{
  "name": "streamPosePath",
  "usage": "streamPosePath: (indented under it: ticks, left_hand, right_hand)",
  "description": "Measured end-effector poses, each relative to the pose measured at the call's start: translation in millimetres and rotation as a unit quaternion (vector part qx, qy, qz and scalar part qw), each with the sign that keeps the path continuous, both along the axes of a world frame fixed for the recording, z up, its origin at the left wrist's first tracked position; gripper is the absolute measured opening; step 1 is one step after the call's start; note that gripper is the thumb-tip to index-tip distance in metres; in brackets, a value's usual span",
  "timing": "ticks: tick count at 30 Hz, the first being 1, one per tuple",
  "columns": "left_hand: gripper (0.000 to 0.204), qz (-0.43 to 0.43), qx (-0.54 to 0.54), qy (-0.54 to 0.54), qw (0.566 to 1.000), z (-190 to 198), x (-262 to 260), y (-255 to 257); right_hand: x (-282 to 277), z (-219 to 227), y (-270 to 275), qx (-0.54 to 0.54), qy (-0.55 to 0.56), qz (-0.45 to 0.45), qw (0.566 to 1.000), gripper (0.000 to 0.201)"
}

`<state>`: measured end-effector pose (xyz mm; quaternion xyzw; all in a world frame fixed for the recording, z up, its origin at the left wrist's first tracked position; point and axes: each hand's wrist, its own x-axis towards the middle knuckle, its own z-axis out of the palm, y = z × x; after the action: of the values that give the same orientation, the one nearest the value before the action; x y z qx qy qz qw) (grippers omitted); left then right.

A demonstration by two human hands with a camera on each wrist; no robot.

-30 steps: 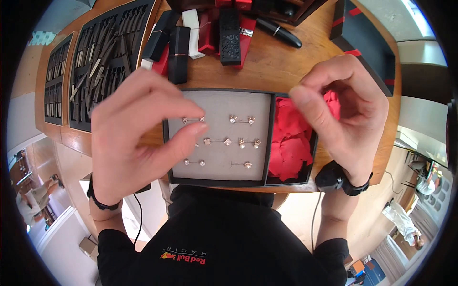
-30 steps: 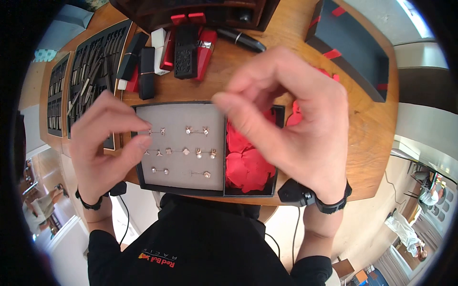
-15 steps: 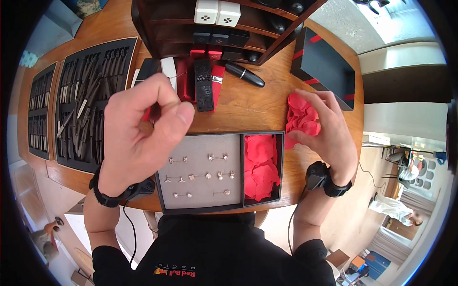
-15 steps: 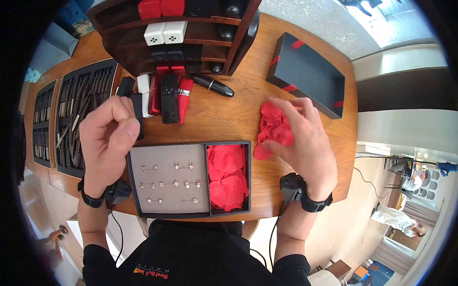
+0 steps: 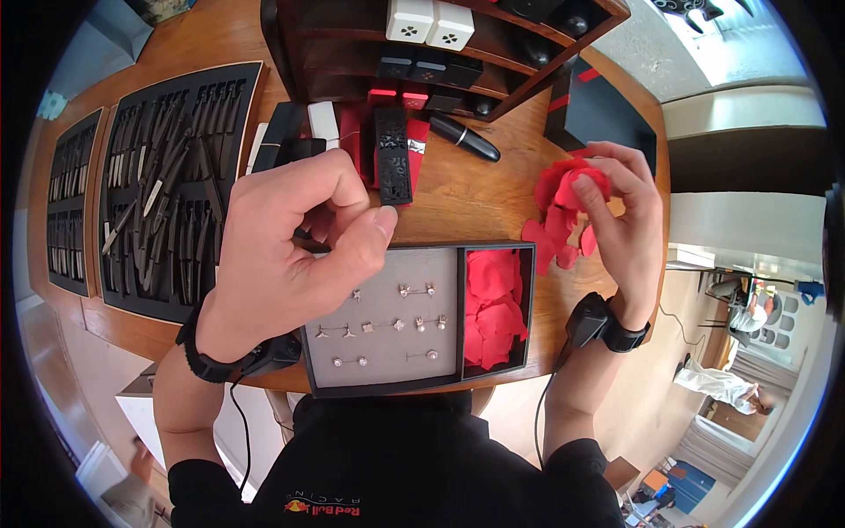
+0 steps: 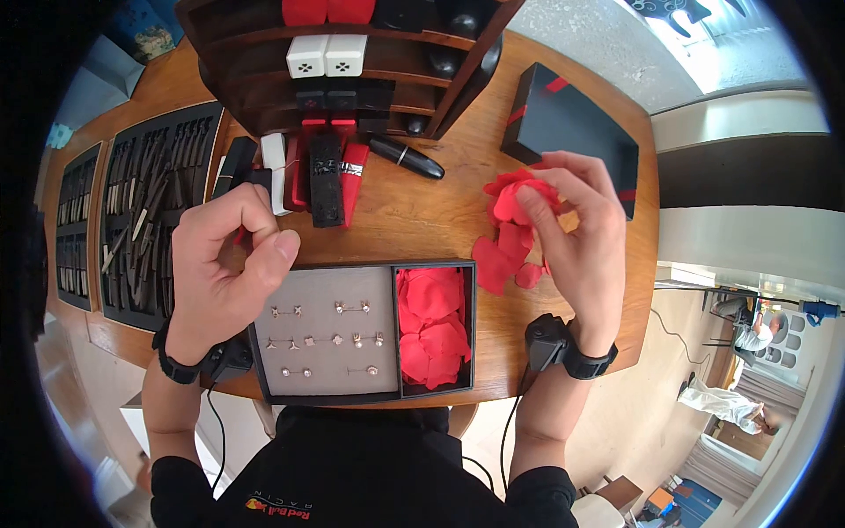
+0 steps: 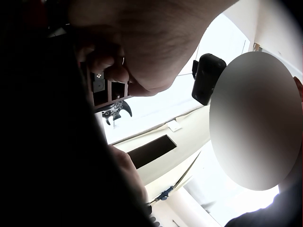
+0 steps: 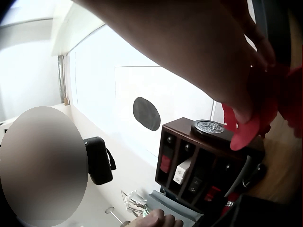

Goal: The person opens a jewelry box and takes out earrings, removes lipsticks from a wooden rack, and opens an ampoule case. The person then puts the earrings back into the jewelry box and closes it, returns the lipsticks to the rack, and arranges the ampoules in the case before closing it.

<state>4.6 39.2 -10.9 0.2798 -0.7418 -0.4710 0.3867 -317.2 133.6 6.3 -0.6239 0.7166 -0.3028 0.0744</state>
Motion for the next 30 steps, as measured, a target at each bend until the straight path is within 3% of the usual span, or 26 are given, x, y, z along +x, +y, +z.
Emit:
streamPosePath:
  ticks: [2,4,5,6,8,10,12,15,18,19,20,22,23,24,26,27,30]
  left_hand:
    - [0.028,0.001,-0.008,-0.001,1.000,1.0,-0.5,0.6]
    - [0.028,0.003,-0.016,-0.002,1.000,2.5,-0.5,0.8]
    - [0.028,0.005,-0.016,-0.004,1.000,3.5,-0.4,1.1]
    - [0.028,0.006,-0.016,-0.007,1.000,4.0,-0.3,1.3]
    - [0.028,0.007,-0.015,-0.004,1.000,3.8,-1.1,1.0]
    - [0.027,0.008,-0.015,-0.001,1.000,3.4,-1.0,1.0]
    - [0.028,0.009,-0.017,-0.001,1.000,3.3,-1.2,1.0]
    - [0.030,0.000,0.015,-0.028,0.999,5.7,0.2,4.1]
    - [0.030,-0.001,0.008,-0.034,0.999,6.5,0.8,4.4]
    - [0.030,-0.002,0.008,-0.034,0.999,6.1,1.0,4.2]
    - [0.029,-0.002,0.007,-0.034,0.999,5.6,1.1,4.0]
    - [0.029,-0.005,0.005,-0.033,0.999,5.6,0.9,4.0]
    - [0.029,-0.003,0.006,-0.036,0.999,6.1,1.1,4.7]
    - [0.029,-0.001,0.007,-0.039,0.999,6.3,1.3,5.5]
    - [0.029,-0.005,0.002,-0.038,0.999,6.3,1.9,5.9]
    - [0.028,-0.008,-0.004,-0.037,0.999,6.3,1.9,5.7]
    - [0.028,-0.010,-0.005,-0.032,0.999,7.0,2.0,6.3]
  right_hand:
    - [-3.3,3.7,2.5,0.000,-0.010,-0.001,1.000,0.018]
    - [-1.2,10.8,7.6,0.023,-0.227,0.000,0.974,0.016]
    - [-1.2,14.2,12.0,0.030,-0.258,0.017,0.966,0.019]
    - [0.6,16.5,15.6,0.031,-0.258,0.018,0.965,0.019]
    - [7.1,23.1,21.8,0.060,-0.252,0.114,0.959,0.021]
    - [27.1,33.8,22.5,0.105,-0.296,0.120,0.942,0.029]
    - [35.7,37.0,20.6,0.194,-0.120,0.256,0.939,0.034]
    - [46.9,30.2,17.3,0.186,-0.077,0.302,0.932,0.036]
    - [35.0,33.9,13.2,0.158,-0.128,0.294,0.934,0.034]
    - [32.8,36.1,16.2,0.169,-0.163,0.232,0.944,0.032]
    - [30.7,30.4,14.3,0.169,-0.163,0.232,0.944,0.032]
    - [22.7,14.4,6.1,0.045,-0.099,0.075,0.991,0.025]
    - [22.1,18.4,2.7,0.087,-0.040,0.050,0.994,0.031]
    - [22.2,14.4,1.8,0.088,-0.040,0.048,0.994,0.031]
    - [24.2,1.0,1.6,0.059,0.144,0.121,0.980,0.052]
    - [24.6,-0.4,4.2,0.129,0.107,0.130,0.977,0.067]
    - [23.9,-9.8,6.7,0.160,0.091,0.143,0.972,0.064]
